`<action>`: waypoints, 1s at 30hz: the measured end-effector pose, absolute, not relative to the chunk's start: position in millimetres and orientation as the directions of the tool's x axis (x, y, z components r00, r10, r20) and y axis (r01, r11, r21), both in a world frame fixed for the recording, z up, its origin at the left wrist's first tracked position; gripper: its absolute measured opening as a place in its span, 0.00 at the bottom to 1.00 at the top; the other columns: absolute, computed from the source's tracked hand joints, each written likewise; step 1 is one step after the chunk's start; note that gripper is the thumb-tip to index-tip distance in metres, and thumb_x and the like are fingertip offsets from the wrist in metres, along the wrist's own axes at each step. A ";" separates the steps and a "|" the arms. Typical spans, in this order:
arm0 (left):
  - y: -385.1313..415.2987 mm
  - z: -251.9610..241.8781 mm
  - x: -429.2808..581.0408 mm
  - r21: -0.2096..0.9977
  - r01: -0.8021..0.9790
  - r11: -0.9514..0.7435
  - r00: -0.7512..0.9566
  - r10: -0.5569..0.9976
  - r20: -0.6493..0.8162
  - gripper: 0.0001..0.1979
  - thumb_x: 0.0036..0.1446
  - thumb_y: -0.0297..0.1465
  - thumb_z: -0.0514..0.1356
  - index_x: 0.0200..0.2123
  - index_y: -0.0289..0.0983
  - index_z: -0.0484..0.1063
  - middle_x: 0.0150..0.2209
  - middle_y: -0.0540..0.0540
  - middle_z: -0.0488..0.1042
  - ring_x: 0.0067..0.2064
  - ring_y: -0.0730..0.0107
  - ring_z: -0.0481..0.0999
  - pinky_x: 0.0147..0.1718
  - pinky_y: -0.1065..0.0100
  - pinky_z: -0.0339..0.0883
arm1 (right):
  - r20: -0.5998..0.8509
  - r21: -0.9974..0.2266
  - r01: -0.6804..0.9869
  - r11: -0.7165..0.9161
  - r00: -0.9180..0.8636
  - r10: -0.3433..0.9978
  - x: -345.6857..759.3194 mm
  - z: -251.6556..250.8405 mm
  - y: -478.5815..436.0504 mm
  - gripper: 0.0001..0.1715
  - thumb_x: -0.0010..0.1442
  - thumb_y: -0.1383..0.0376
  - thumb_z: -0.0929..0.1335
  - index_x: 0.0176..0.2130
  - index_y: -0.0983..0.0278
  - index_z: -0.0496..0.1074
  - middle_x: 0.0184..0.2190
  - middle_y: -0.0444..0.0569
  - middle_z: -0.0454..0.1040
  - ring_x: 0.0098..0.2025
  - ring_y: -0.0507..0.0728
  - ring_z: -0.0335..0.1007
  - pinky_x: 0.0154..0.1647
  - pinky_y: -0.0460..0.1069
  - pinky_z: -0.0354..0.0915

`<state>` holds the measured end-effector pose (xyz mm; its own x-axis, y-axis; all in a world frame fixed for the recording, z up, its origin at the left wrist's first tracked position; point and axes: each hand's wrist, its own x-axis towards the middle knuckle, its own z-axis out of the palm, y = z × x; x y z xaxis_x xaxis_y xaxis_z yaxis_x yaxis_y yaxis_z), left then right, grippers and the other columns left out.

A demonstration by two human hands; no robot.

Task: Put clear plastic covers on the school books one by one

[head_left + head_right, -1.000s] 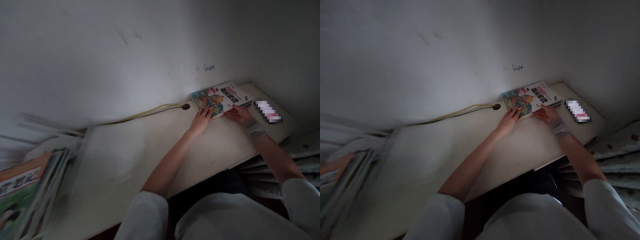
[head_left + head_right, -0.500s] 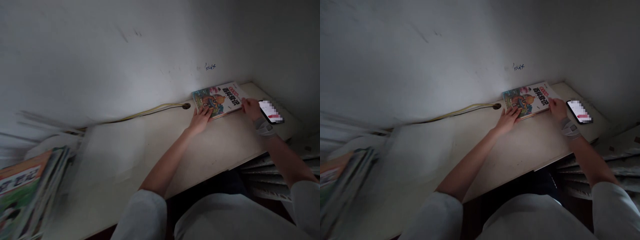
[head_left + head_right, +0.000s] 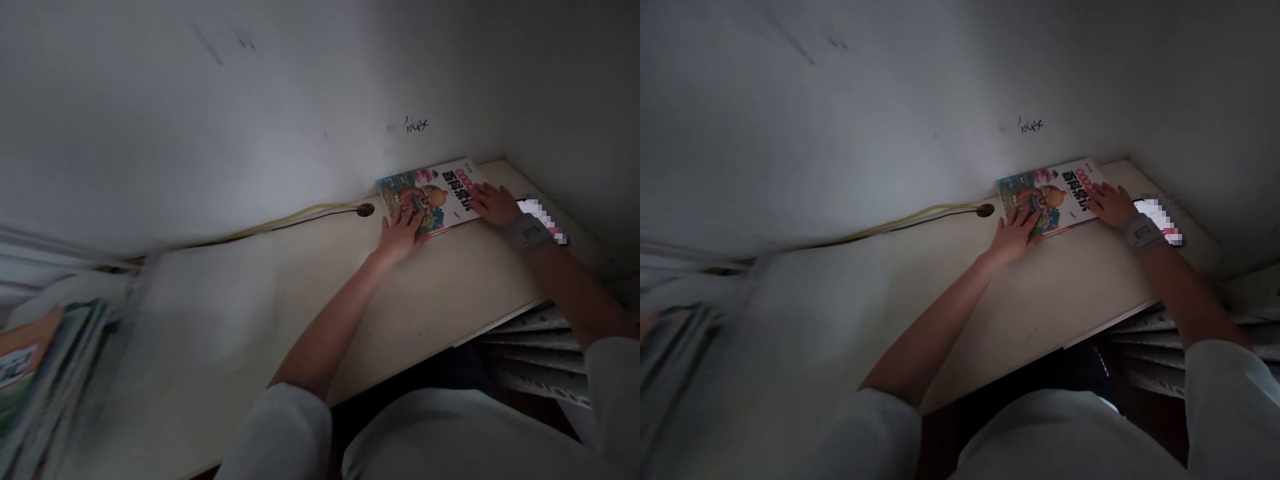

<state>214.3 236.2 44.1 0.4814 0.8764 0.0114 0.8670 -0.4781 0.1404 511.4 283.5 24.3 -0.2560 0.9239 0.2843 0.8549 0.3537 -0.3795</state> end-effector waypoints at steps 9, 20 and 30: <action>237.8 30.1 221.5 0.176 0.873 -0.455 0.449 0.890 0.074 0.39 0.56 0.43 0.60 0.66 0.36 0.51 0.68 0.33 0.47 0.68 0.38 0.40 0.60 0.42 0.49 | 0.382 -0.274 0.888 0.370 -0.252 0.889 528.4 6.4 294.3 0.32 0.64 0.49 0.56 0.59 0.62 0.65 0.62 0.53 0.62 0.65 0.63 0.50 0.65 0.63 0.47; 232.5 44.0 228.2 0.186 0.871 -0.455 0.455 0.889 0.048 0.38 0.58 0.44 0.57 0.67 0.39 0.48 0.69 0.36 0.42 0.68 0.41 0.39 0.58 0.36 0.48 | 0.193 -0.106 0.955 0.278 -0.255 0.948 528.4 34.1 296.2 0.30 0.62 0.51 0.59 0.57 0.61 0.67 0.60 0.60 0.63 0.62 0.70 0.55 0.59 0.74 0.46; 175.5 75.2 148.8 0.229 0.859 -0.458 0.460 0.887 0.049 0.39 0.60 0.51 0.49 0.68 0.39 0.42 0.70 0.38 0.38 0.69 0.46 0.36 0.61 0.39 0.42 | 0.499 -0.061 0.865 0.498 -0.406 0.766 454.2 75.8 251.0 0.36 0.62 0.49 0.56 0.62 0.66 0.60 0.59 0.70 0.61 0.62 0.70 0.56 0.60 0.64 0.54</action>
<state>148.8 175.5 75.2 0.4598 0.8867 0.0493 0.8589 -0.4581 0.2288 454.2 251.0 75.8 -0.4058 0.7657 0.4991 0.8648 0.4983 -0.0612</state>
